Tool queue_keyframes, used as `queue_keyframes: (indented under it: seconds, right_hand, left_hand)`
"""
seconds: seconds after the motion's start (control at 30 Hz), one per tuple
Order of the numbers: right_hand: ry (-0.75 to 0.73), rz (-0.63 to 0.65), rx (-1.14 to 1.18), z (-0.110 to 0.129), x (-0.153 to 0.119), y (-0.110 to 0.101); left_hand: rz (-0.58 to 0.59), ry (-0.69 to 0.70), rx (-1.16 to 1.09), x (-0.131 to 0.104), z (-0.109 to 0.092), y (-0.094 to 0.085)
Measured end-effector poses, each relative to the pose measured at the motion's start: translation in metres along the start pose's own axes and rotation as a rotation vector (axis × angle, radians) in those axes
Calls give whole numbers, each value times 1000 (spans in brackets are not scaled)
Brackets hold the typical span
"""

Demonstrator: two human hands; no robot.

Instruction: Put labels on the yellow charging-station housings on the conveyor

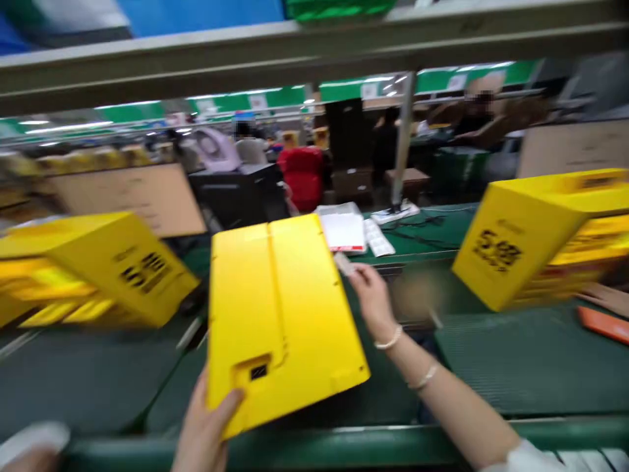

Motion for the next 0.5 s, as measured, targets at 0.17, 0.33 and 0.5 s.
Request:
queue_keyframes:
  seconds: [0.17, 0.33, 0.5]
  right_hand:
    - [-56, 207, -181, 34, -61, -2]
    - [-53, 273, -368, 26, -111, -5]
    - [-117, 185, -471, 16, -111, -3]
  left_hand:
    - [-23, 50, -232, -21, 10, -1]
    - [7, 117, -334, -26, 3, 12]
    - [15, 132, -370, -33, 4, 12]
Point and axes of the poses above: each hand's wrist, its own x-axis towards the middle knuckle, its own y-axis out of the palm, z = x × y, the point moved 8 cm from there along x, towards the middle knuckle, and after that the axes turned 8 degrees about x, right-handed, at the moved point
